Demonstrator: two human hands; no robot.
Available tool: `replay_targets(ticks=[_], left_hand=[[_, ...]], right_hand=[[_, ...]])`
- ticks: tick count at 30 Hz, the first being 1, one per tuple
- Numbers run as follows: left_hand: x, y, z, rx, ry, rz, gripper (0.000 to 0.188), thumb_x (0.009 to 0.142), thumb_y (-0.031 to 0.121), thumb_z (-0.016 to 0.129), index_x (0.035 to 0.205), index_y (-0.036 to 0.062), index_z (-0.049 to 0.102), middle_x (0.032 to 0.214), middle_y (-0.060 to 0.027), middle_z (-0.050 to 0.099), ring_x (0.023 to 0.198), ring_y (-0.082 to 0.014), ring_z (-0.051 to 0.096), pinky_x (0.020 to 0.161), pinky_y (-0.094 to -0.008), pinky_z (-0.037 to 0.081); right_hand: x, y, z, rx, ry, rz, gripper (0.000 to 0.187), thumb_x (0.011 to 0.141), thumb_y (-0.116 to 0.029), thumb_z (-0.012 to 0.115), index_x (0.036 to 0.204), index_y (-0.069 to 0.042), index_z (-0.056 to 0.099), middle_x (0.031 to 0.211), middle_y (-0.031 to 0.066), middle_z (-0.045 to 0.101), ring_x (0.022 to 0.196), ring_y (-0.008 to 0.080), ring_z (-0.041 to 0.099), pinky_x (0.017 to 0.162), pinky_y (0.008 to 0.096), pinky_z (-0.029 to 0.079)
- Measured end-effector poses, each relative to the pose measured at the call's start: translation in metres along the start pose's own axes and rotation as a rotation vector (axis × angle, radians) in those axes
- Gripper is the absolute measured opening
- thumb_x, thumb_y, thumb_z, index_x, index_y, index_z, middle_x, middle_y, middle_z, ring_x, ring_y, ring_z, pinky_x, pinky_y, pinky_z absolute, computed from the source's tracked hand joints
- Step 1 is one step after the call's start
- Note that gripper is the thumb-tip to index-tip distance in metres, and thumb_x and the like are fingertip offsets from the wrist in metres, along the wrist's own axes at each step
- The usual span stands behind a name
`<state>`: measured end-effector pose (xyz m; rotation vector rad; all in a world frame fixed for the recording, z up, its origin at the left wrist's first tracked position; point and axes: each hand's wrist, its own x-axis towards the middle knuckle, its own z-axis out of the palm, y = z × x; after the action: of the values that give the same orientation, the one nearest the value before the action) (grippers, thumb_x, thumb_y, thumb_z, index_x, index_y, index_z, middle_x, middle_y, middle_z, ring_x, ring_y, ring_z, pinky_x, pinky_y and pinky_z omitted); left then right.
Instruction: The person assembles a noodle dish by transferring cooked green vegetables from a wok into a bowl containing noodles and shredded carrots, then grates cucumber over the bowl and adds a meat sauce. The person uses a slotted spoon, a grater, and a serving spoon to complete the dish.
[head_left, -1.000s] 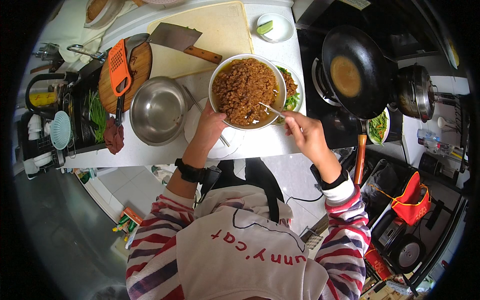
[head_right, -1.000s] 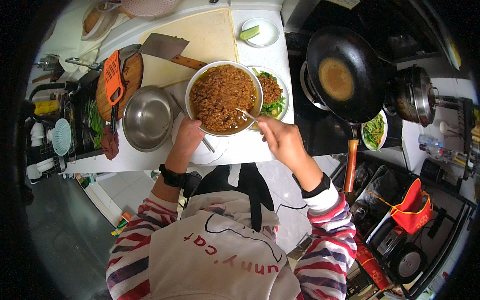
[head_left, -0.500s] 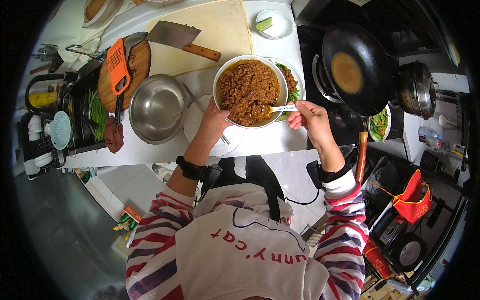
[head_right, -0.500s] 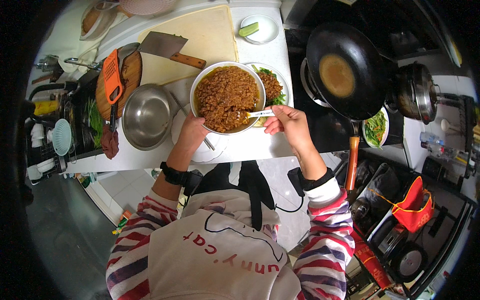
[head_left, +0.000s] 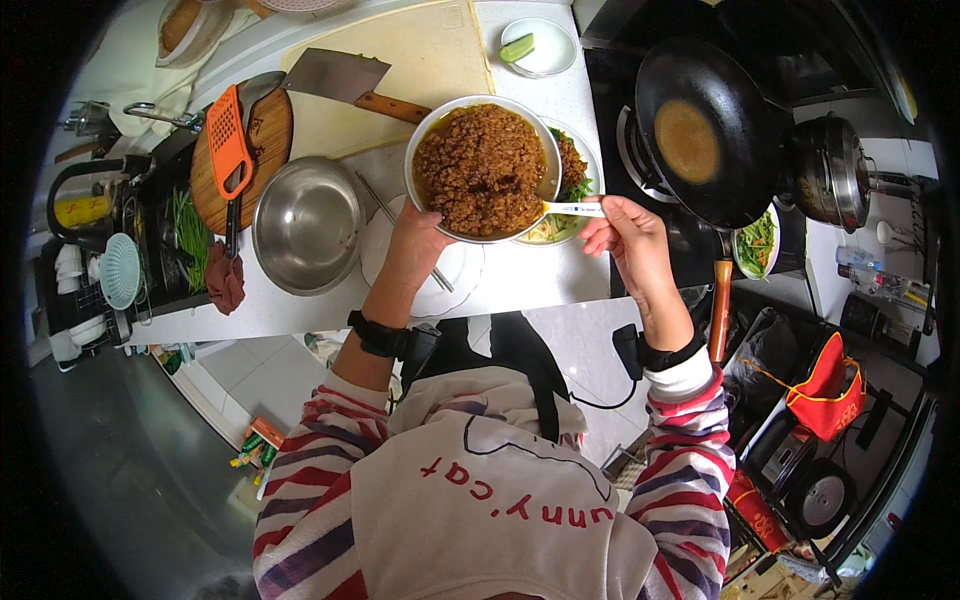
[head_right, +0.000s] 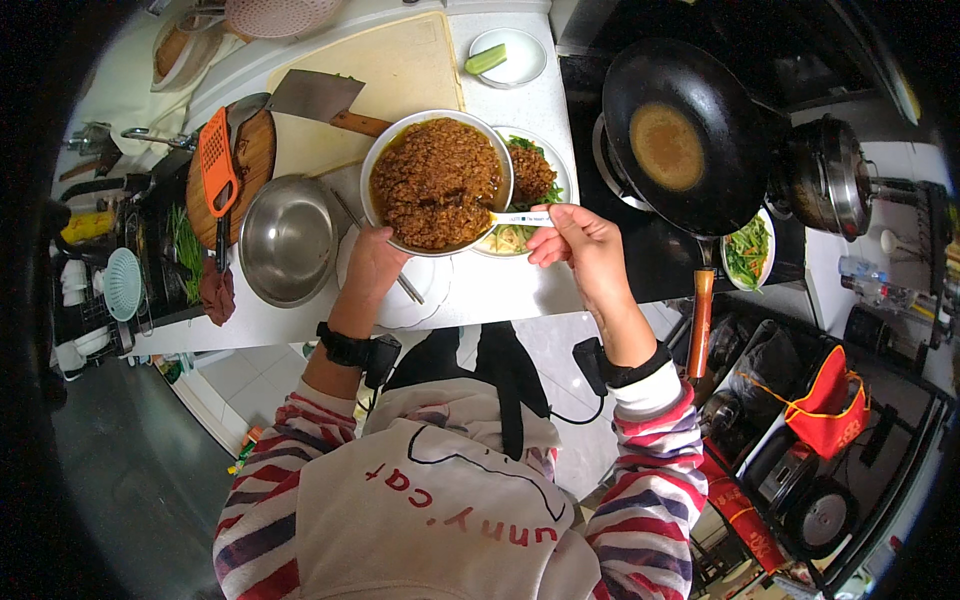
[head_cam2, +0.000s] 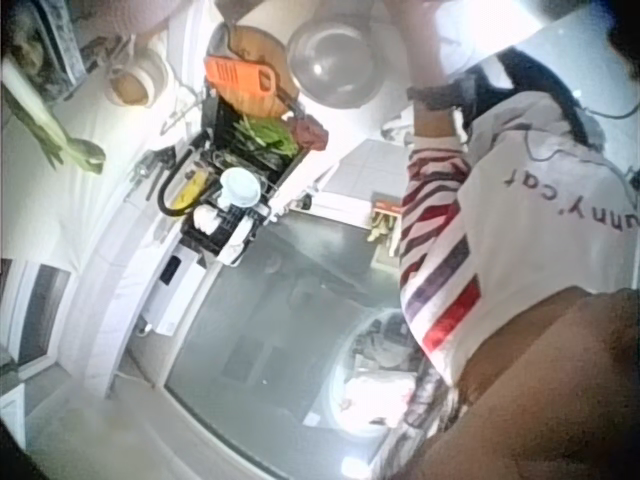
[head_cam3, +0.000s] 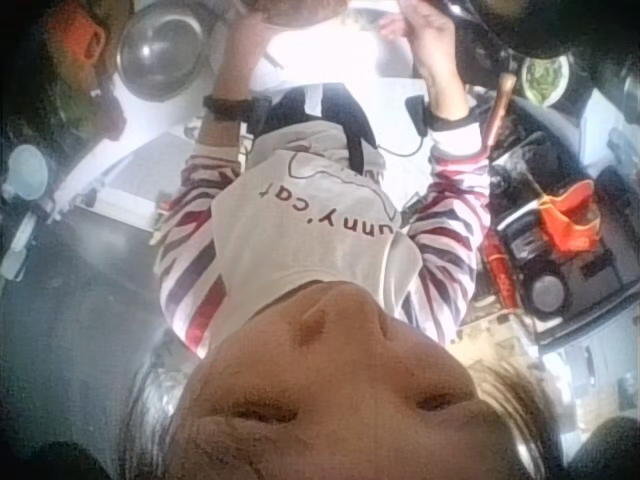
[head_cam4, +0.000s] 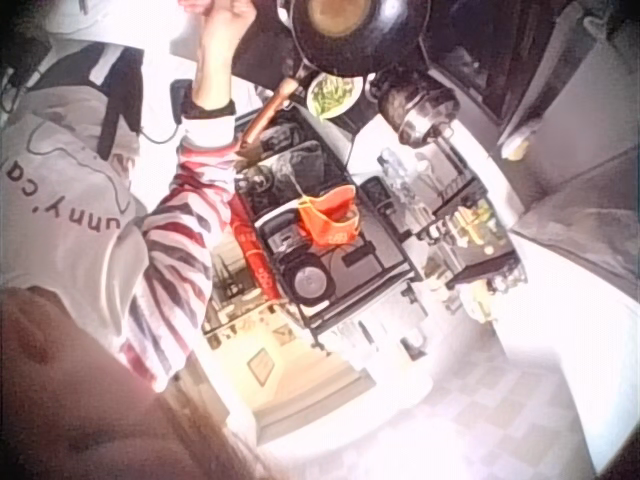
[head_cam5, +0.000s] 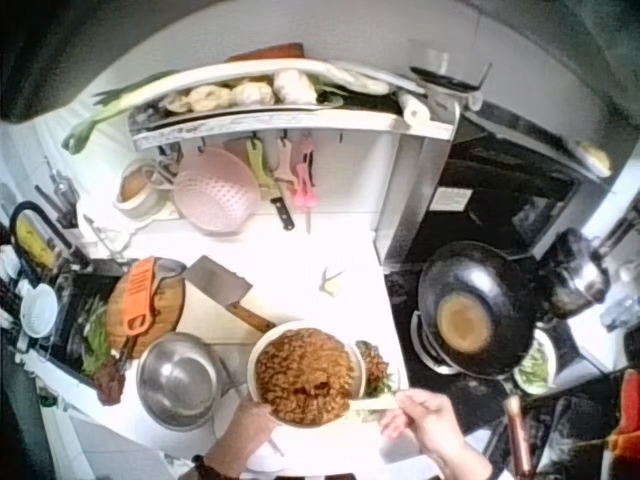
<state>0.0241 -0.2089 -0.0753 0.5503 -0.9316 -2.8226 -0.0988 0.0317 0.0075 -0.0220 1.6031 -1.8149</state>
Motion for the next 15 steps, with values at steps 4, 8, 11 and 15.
replay_targets(ticks=[4, 8, 11, 15], left_hand=[[0.006, 0.005, -0.011, -0.062, -0.001, -0.014, 0.069, 0.076, 0.012, 0.055, 0.138, 0.0012, 0.026, 0.138, -0.0176, 0.035, 0.130, -0.0349, 0.033, 0.106, -0.0548, 0.028], [0.002, 0.012, -0.024, -0.070, 0.032, 0.054, 0.072, 0.075, 0.014, 0.058, 0.138, 0.0011, 0.025, 0.140, -0.0175, 0.033, 0.130, -0.0355, 0.032, 0.106, -0.0553, 0.028], [-0.003, 0.019, -0.030, -0.037, 0.093, 0.092, 0.073, 0.075, 0.016, 0.060, 0.138, 0.0020, 0.026, 0.140, -0.0169, 0.034, 0.129, -0.0348, 0.033, 0.105, -0.0553, 0.028], [-0.008, 0.025, -0.033, -0.020, 0.115, 0.117, 0.072, 0.075, 0.018, 0.062, 0.138, 0.0028, 0.028, 0.139, -0.0158, 0.036, 0.128, -0.0332, 0.035, 0.104, -0.0550, 0.031]], right_hand=[[-0.005, -0.012, -0.009, 0.047, 0.058, -0.106, 0.028, 0.097, -0.018, 0.045, 0.101, 0.005, 0.061, 0.074, 0.0132, 0.065, 0.057, 0.0150, 0.062, 0.054, 0.0222, 0.048], [-0.001, -0.009, -0.022, -0.008, 0.197, -0.258, 0.028, 0.097, -0.017, 0.045, 0.106, 0.006, 0.059, 0.075, 0.0123, 0.065, 0.059, 0.0149, 0.062, 0.056, 0.0234, 0.049], [0.012, 0.013, -0.023, -0.167, 0.301, -0.367, 0.027, 0.096, -0.016, 0.046, 0.106, 0.005, 0.059, 0.076, 0.0119, 0.065, 0.062, 0.0153, 0.062, 0.058, 0.0238, 0.050], [0.025, 0.044, -0.020, -0.649, 0.260, -0.562, 0.023, 0.094, -0.011, 0.052, 0.107, 0.005, 0.060, 0.085, 0.0116, 0.066, 0.072, 0.0155, 0.065, 0.066, 0.0259, 0.053]])
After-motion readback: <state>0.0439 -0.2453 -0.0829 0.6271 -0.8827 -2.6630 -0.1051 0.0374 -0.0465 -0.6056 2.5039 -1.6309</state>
